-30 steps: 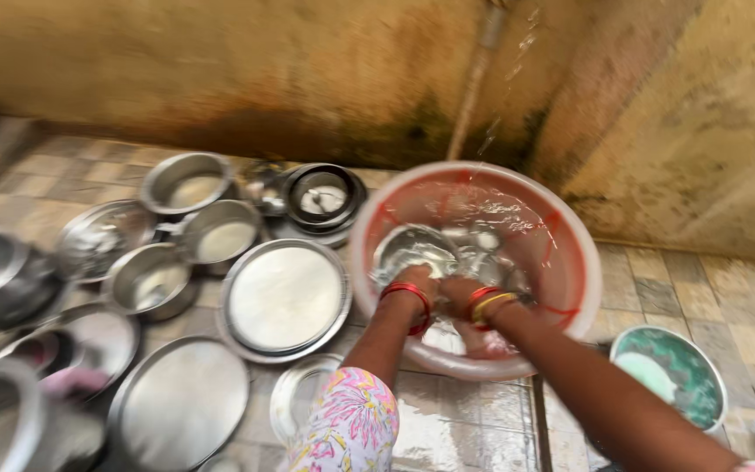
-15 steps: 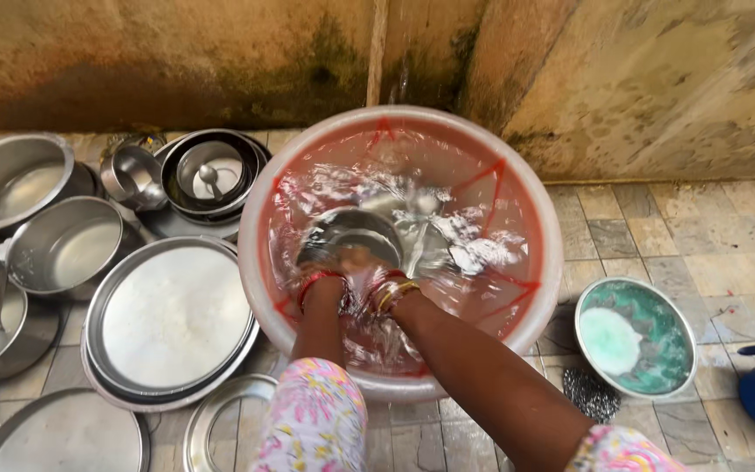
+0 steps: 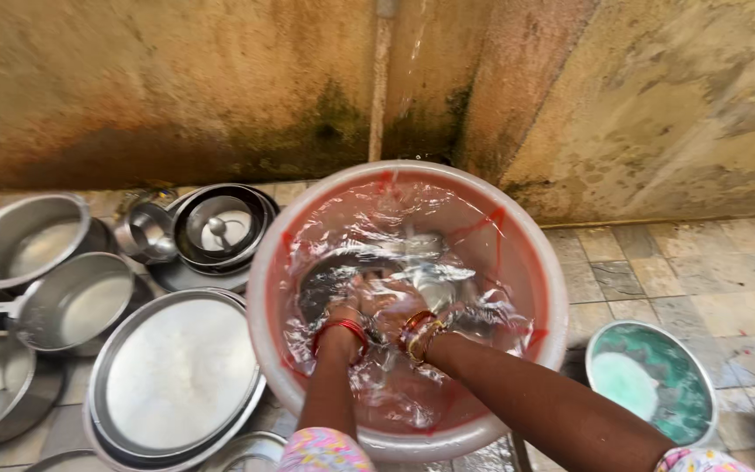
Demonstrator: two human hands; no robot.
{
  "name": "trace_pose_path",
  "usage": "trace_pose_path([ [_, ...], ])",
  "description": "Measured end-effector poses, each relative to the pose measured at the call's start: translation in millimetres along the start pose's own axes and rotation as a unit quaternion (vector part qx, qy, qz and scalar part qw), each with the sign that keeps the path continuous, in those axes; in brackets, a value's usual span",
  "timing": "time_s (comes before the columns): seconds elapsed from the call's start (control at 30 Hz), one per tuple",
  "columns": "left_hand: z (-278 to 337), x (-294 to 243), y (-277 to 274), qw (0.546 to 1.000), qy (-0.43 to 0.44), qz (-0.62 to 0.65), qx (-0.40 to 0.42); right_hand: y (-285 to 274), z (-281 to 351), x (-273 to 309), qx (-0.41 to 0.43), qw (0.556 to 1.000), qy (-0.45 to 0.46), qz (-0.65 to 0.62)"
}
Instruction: The person washes various metal and plastic dishes in a large plastic basin under a running faucet, then places the rinsed items into a separate green bin.
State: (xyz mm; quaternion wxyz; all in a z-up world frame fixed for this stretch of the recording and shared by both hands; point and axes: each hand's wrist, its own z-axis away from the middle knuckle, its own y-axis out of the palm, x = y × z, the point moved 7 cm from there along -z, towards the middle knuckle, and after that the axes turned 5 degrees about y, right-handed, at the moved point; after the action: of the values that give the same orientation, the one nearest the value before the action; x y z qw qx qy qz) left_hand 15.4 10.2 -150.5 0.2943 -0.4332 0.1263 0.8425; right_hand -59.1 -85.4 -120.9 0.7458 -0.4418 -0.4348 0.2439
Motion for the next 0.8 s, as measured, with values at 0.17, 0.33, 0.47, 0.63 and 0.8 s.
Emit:
trace_pose_path([
  [0.17,5.7,-43.0,-2.8,0.993,0.091,0.079,-0.006,-14.4,15.4,37.0,-0.026,0.998,0.004,-0.063],
  [0.33,15.4,-45.9,-5.4,0.995,0.084,0.052,-0.026,-18.9,34.6,0.6,0.191,0.974,-0.006,-0.124],
  [0.47,-11.4,-27.5,7.1,0.997,0.012,0.070,0.032,-31.3,25.4,-11.7,0.178,0.961,0.022,-0.212],
  [0.63,-75.4,15.4,17.2,0.961,0.027,-0.267,0.068,2.1,38.8,3.8,0.189,0.950,0.025,-0.248],
  [0.8,-98.1,49.8,13.7,0.992,0.022,-0.109,0.062,8.3,73.2,-32.4,0.286,0.908,0.086,-0.295],
])
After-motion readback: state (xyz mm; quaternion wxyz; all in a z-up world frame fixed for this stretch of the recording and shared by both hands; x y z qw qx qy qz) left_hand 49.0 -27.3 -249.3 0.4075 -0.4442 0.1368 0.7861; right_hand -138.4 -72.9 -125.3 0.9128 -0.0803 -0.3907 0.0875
